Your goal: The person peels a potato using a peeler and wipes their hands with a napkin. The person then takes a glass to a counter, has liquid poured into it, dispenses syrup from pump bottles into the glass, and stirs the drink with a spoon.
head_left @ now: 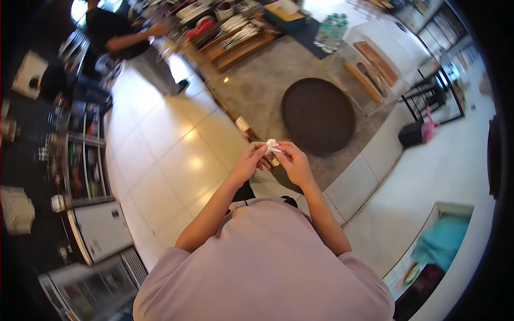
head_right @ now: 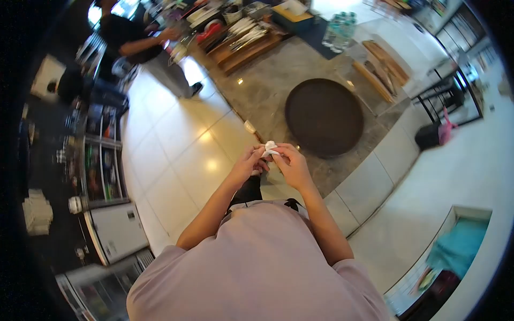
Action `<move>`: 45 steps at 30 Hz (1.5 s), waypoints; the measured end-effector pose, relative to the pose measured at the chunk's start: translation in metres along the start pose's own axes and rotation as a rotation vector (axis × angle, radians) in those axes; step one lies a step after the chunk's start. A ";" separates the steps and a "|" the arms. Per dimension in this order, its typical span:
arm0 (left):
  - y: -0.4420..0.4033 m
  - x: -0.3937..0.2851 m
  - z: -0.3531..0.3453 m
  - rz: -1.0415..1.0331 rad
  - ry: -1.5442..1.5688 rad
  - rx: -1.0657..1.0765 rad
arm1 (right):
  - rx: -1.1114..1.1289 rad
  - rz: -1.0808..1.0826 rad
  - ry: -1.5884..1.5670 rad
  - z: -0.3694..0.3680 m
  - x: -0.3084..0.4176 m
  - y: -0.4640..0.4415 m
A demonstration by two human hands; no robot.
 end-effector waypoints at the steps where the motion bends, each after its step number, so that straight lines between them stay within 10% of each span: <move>1: 0.019 0.018 0.005 -0.046 0.028 -0.070 | 0.113 0.066 0.076 -0.010 0.004 0.010; 22: 0.556 0.445 0.107 -0.484 0.660 -1.474 | 1.898 0.796 -0.235 -0.505 0.189 0.421; 26: 0.665 0.538 0.141 -0.457 0.973 -1.546 | 2.043 0.636 -0.278 -0.617 0.228 0.515; 32: 0.777 0.568 0.192 -0.505 1.335 -1.520 | 1.939 1.248 -0.398 -0.730 0.289 0.618; 34: 0.806 0.557 0.215 -0.902 1.364 -1.330 | 1.905 1.223 -0.504 -0.775 0.295 0.634; 37: 0.838 0.590 0.246 -0.639 1.304 -1.560 | 2.077 1.002 -0.528 -0.845 0.292 0.657; 41: 0.871 0.641 0.298 -0.514 1.394 -1.693 | 2.166 0.659 -0.413 -0.961 0.250 0.688; 45: 0.887 0.699 0.369 -0.588 1.577 -1.728 | 2.329 0.975 -0.043 -1.102 0.142 0.724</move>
Point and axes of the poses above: each hand's wrist, its own y-axis away from the middle knuckle, its own z-axis out of the back of the hand, x = y × z, the point moved 7 cm from there along -y, towards the middle knuckle, and after that the axes turned 14 degrees about z, right-handed, at the moved point
